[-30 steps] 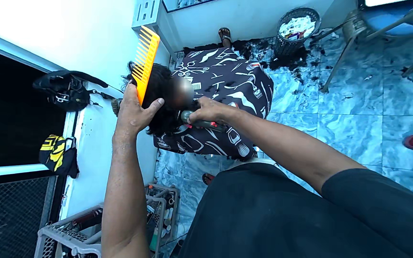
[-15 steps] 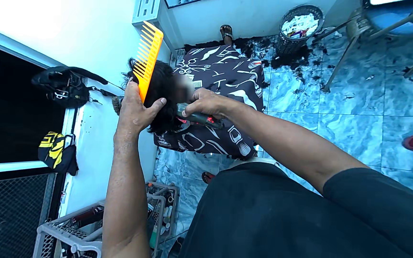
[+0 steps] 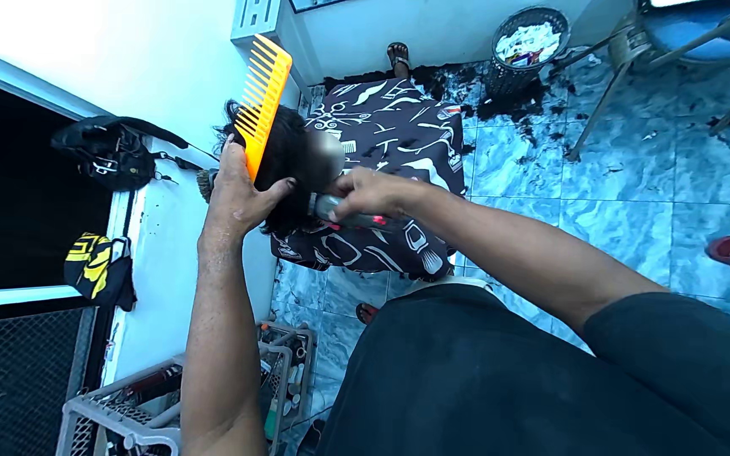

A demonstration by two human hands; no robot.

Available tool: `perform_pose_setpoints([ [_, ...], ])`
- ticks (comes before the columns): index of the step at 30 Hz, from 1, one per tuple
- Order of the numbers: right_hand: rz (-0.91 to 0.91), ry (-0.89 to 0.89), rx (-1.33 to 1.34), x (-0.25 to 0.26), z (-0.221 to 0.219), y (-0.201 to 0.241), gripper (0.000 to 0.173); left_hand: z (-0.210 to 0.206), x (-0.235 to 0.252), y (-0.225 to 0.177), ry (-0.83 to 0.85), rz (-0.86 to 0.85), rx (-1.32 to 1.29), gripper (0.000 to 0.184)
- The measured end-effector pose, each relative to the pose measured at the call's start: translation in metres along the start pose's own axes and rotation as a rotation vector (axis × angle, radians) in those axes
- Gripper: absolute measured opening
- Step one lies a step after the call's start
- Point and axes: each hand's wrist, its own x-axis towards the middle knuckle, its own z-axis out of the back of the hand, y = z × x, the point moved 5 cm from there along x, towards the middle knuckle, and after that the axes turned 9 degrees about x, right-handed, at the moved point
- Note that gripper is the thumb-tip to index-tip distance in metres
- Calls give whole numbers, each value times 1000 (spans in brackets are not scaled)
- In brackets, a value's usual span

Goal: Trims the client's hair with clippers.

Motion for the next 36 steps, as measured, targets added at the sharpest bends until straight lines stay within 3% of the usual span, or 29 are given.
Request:
perform_pose_setpoints([
  [2,-162,-128,-261,1,11,-30,34,0,0,2,22,0,-4,104],
  [4,-214,-167,-318,1,15,-40,38,-2,-1,2,43,5,-4,112],
  [7,-136,-182,-323,5,13,-33,39,0,-1,2,70,14,-3,117],
  [10,12,-146,-147,7,9,-24,45,1,0,2,75,15,4,115],
  [15,-64,-167,-304,5,8,-27,39,1,-2,2,77,14,-1,114],
  [20,144,-61,123,4,-2,1,37,-1,-2,4,70,17,-1,112],
  [25,-58,-127,-238,4,3,-13,31,-1,-3,4,61,-5,-15,111],
  [30,147,-47,-74,2,-11,23,31,0,-5,3,56,-16,11,108],
  [36,-58,-146,-343,-5,-3,5,34,-1,-4,4,65,17,8,113],
])
